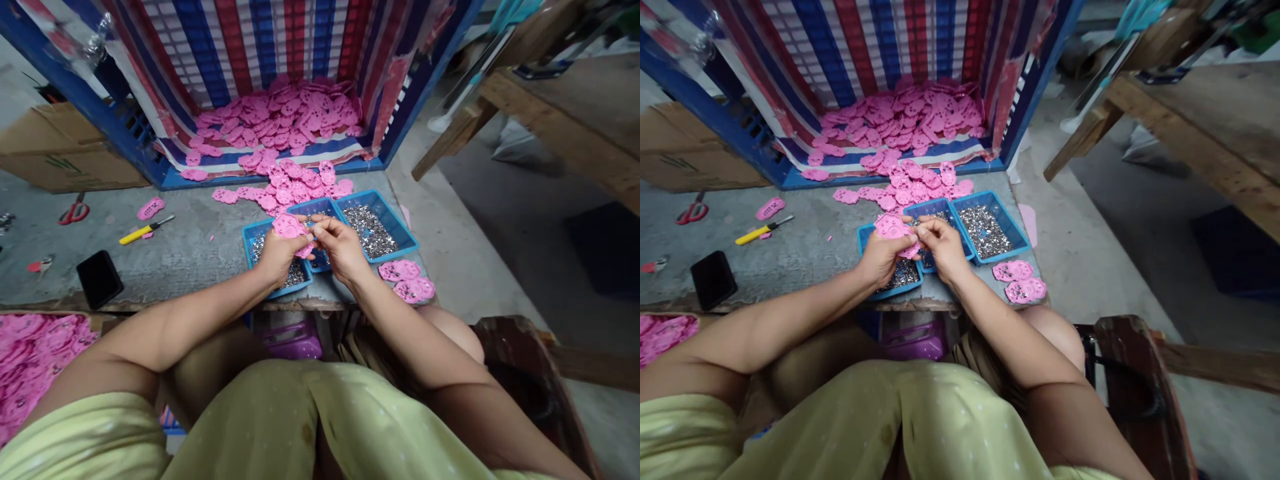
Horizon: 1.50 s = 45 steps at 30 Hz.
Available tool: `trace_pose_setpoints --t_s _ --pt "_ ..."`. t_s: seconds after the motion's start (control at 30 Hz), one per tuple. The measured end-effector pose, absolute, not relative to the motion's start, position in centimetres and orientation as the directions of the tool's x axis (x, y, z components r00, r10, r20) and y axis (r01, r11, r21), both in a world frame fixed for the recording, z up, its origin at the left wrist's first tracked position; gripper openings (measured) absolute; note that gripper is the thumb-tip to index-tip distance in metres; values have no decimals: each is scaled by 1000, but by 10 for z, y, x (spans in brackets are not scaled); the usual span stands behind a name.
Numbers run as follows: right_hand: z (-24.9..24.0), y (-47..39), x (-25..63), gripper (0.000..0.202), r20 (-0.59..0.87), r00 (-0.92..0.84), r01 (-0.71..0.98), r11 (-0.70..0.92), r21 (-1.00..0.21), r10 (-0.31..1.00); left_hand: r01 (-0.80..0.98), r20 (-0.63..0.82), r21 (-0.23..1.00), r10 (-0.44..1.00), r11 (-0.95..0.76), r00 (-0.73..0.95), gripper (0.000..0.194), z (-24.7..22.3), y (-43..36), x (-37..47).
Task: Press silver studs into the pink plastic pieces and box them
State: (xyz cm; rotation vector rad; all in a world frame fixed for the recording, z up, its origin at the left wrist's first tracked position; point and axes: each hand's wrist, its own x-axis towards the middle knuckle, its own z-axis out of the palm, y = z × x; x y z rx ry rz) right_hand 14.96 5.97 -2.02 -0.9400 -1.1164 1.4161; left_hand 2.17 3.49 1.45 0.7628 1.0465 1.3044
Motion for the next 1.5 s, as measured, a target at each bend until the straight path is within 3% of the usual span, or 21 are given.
trace_pose_setpoints --t_s 0.33,0.67,0.87,1.03,1.13,1.3,1.5 --pt "-24 60 147 25 110 -88 -208 89 -974 990 -371 -188 917 979 147 -78 53 16 34 24" --pt "-25 60 147 34 62 -133 -221 31 -975 989 -308 -231 934 963 181 -135 52 16 35 24" --pt "-17 76 165 18 317 -172 60 331 -942 933 -263 -235 945 963 196 -128 46 15 36 24" --pt "-6 77 177 13 358 -308 225 433 -873 881 -222 -222 955 971 199 -86 44 14 35 23" --pt "-4 77 181 17 352 -260 174 403 -899 899 -296 -172 941 985 162 -8 51 20 35 22" --pt "-4 76 177 19 258 -77 -112 249 -962 963 -485 -52 867 989 114 139 63 31 35 17" --pt "11 52 166 13 222 -102 -290 185 -939 970 -272 154 953 987 -133 56 72 33 33 9"
